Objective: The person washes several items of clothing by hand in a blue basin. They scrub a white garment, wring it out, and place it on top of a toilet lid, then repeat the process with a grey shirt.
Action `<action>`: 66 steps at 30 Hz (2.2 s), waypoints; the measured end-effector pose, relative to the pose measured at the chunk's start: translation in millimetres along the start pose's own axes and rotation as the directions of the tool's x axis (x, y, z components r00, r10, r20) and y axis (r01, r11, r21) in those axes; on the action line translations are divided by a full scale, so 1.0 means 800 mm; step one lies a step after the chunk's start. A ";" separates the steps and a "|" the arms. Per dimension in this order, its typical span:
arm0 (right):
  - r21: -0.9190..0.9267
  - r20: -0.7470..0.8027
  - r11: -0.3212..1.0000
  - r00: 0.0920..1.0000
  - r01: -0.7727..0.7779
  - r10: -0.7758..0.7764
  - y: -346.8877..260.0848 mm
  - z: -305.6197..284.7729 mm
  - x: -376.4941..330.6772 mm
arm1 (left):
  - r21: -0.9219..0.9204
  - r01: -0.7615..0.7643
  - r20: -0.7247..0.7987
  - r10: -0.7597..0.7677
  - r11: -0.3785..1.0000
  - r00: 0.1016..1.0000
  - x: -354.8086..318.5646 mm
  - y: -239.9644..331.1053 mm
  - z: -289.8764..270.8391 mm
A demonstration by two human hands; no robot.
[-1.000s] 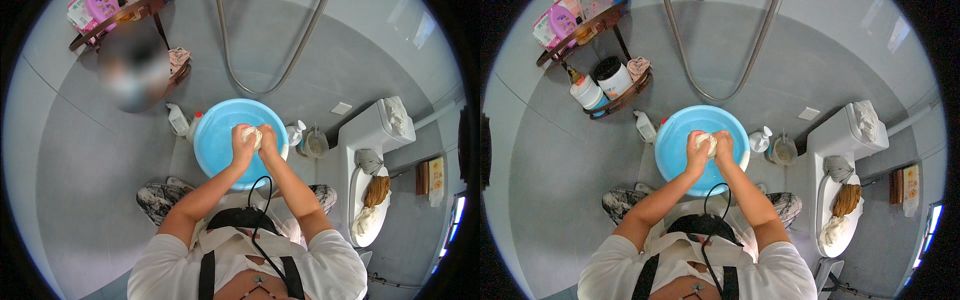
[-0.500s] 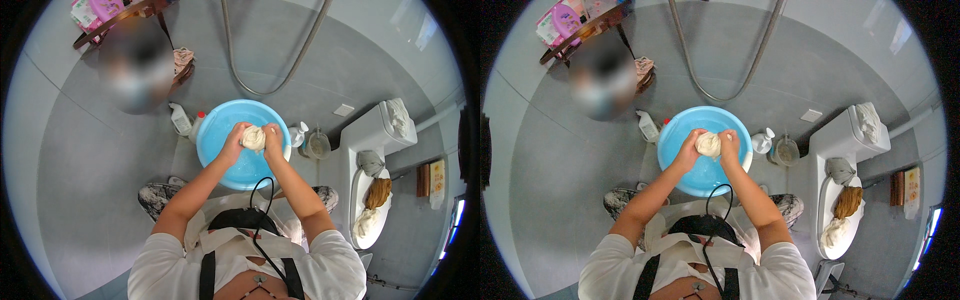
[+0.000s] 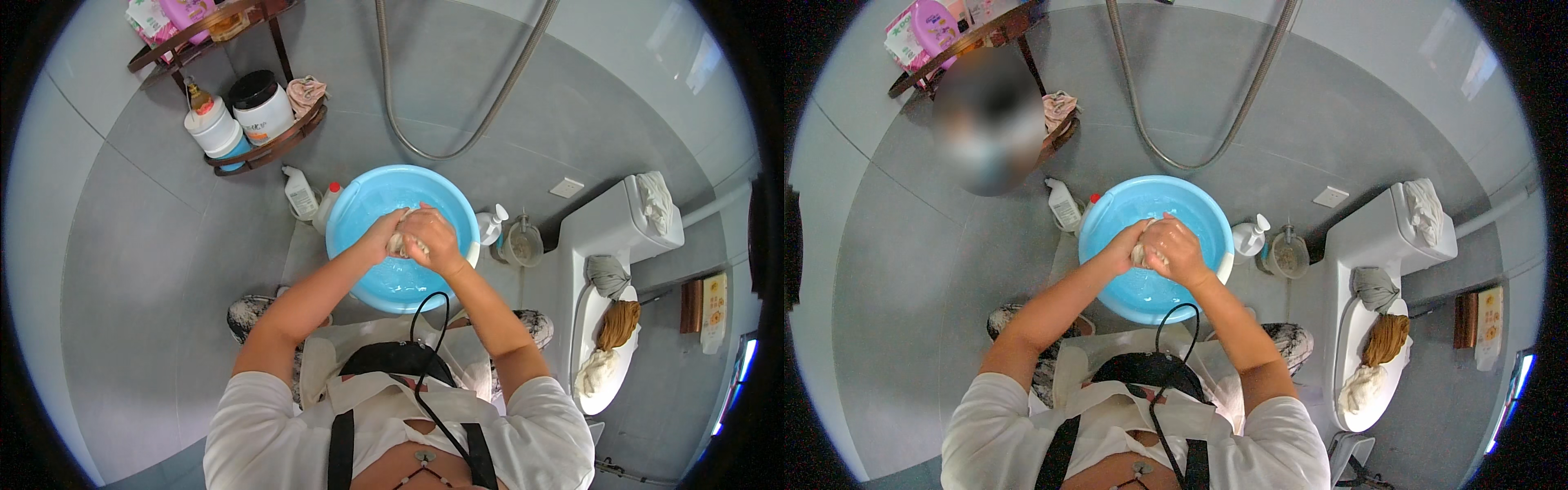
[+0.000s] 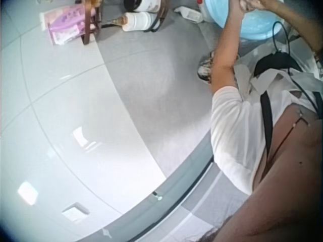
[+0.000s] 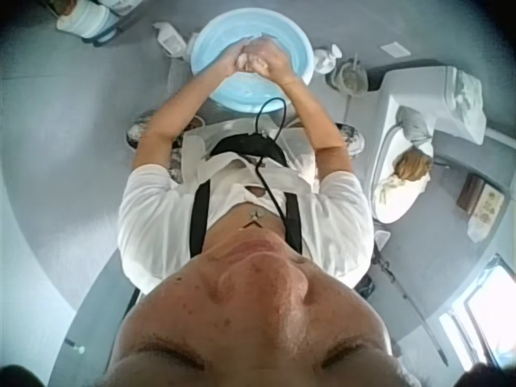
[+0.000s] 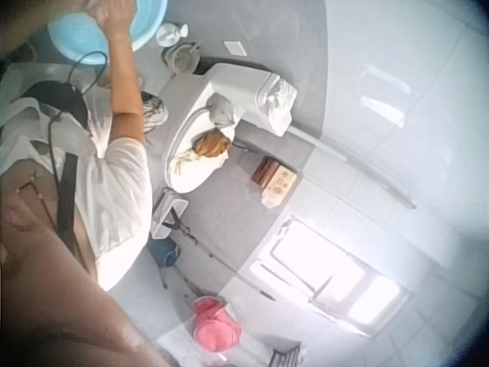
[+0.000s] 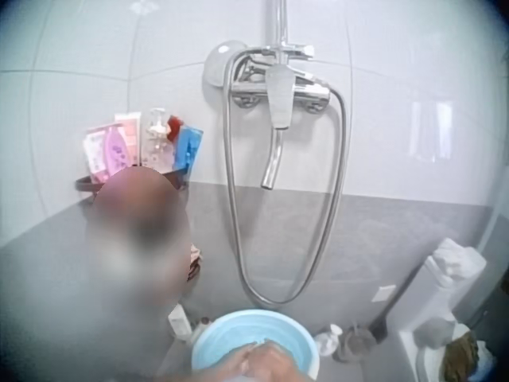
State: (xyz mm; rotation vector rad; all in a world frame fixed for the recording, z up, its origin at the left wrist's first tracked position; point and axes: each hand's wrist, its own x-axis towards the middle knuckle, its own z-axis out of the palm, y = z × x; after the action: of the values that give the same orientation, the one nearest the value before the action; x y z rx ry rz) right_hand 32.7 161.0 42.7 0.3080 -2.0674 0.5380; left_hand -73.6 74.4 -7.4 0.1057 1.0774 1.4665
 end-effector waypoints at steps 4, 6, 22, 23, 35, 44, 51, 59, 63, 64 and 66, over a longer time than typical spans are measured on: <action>0.168 -0.245 0.903 0.871 -0.395 0.426 0.004 0.013 -0.015 | 0.172 -0.247 -0.254 0.285 0.954 0.924 -0.015 0.002 0.043; 0.306 -0.317 0.747 0.676 -0.590 0.665 -0.003 0.021 -0.012 | 0.204 -0.479 -0.368 0.520 0.854 0.771 -0.001 -0.011 0.053; 0.910 -0.241 0.160 -0.174 -0.383 0.955 0.024 0.071 -0.050 | 0.882 -0.314 -0.178 0.865 0.352 0.470 0.011 -0.031 0.037; 0.917 -0.221 0.137 -0.191 -0.373 0.956 0.025 0.072 -0.053 | 0.896 -0.297 -0.161 0.866 0.329 0.474 0.010 -0.031 0.035; 0.975 -0.023 -0.044 -0.297 -0.218 0.955 0.023 0.081 -0.073 | 0.939 -0.304 0.011 0.871 0.160 0.492 0.005 -0.041 0.016; 0.971 0.007 -0.082 -0.318 -0.223 0.948 0.023 0.079 -0.073 | 0.939 -0.302 0.009 0.867 0.164 0.499 0.002 -0.045 0.010; 0.770 0.452 -0.380 0.018 -0.513 0.892 0.008 0.024 -0.058 | 0.661 -0.479 -0.234 0.765 0.578 0.600 -0.011 -0.041 0.004; 0.600 0.492 -0.037 0.332 -0.799 0.804 -0.022 -0.045 -0.026 | -0.147 -0.424 -0.161 0.402 0.893 0.902 -0.036 -0.015 0.009; 0.675 0.514 -0.055 0.416 -0.735 0.750 -0.019 -0.067 -0.030 | -0.578 -0.122 0.086 0.209 0.807 0.974 -0.046 -0.010 0.025; 0.579 0.510 0.034 0.395 -0.814 0.764 -0.020 -0.074 -0.027 | -0.577 -0.117 0.092 0.207 0.809 0.974 -0.042 -0.013 0.024; 0.341 0.473 0.201 0.353 -0.918 0.807 -0.026 -0.091 -0.011 | -0.568 -0.092 0.125 0.197 0.818 0.972 -0.031 -0.018 0.017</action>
State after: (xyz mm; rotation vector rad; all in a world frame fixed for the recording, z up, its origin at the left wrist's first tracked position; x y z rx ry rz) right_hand 100.5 178.7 73.5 -0.6368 -2.0451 1.9484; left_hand -48.5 58.7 3.6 -0.0999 0.4643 1.8230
